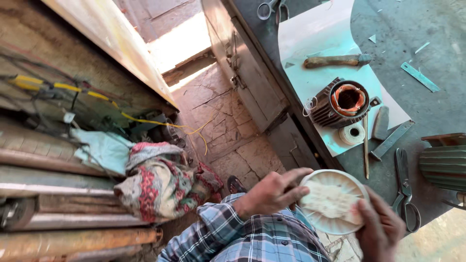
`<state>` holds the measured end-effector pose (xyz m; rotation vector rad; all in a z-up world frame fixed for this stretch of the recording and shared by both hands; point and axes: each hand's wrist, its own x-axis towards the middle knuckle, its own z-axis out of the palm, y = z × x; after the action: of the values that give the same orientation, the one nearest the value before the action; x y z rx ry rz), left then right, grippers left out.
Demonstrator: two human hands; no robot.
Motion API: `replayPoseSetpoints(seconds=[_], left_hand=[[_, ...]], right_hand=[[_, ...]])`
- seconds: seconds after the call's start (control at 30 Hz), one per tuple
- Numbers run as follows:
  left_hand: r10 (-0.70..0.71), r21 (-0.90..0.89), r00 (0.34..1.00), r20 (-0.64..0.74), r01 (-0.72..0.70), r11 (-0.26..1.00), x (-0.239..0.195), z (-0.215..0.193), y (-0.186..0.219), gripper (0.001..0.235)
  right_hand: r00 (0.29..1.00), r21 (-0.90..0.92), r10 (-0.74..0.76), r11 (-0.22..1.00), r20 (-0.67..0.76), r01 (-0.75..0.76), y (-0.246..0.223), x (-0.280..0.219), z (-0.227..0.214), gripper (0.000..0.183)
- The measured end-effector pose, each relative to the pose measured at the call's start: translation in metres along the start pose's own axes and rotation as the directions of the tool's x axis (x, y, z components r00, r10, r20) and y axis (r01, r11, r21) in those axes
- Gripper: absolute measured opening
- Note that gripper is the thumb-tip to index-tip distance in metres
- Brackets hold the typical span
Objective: The person works on a motor stator, using shears to trim copper wire and a hammer to adjust the component. They then retrieve a spool of copper wire and a roll of tape from a shelf, return to the workbench, and prepare the wire for winding.
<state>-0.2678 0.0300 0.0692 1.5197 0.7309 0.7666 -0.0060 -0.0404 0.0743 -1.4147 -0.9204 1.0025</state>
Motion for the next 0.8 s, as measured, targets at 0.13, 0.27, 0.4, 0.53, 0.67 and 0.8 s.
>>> replayPoseSetpoints(seconds=[0.13,0.27,0.4,0.53,0.67,0.8], left_hand=[[0.177,-0.023,0.982,-0.066,-0.179,0.984,0.011,-0.029,-0.001,0.042],[0.114,0.083,0.976,-0.188,-0.100,0.992,0.034,-0.074,-0.013,0.037],[0.392,0.290,0.880,-0.267,-0.314,0.904,0.052,-0.137,-0.020,0.028],[-0.006,-0.045,0.767,-0.641,-0.030,0.999,0.070,-0.192,-0.011,0.032],[0.154,0.055,0.605,-0.781,-0.179,0.982,0.119,-0.264,0.008,0.034],[0.231,0.168,0.554,-0.800,-0.162,0.972,0.183,-0.332,0.008,0.034]], right_hand=[[0.991,0.187,0.127,0.973,0.049,-0.134,0.010,0.014,0.044,0.041],[0.985,0.110,0.113,0.986,0.132,-0.127,0.015,0.056,0.084,0.045],[0.910,-0.117,0.138,0.988,0.391,-0.100,0.003,0.114,0.115,0.050],[0.838,-0.307,0.076,0.945,0.540,0.112,-0.027,0.150,0.123,0.049],[0.857,-0.341,0.055,0.929,0.513,0.144,-0.038,0.168,0.114,0.043],[0.949,-0.417,-0.065,0.888,0.309,0.196,-0.023,0.160,0.110,0.043]])
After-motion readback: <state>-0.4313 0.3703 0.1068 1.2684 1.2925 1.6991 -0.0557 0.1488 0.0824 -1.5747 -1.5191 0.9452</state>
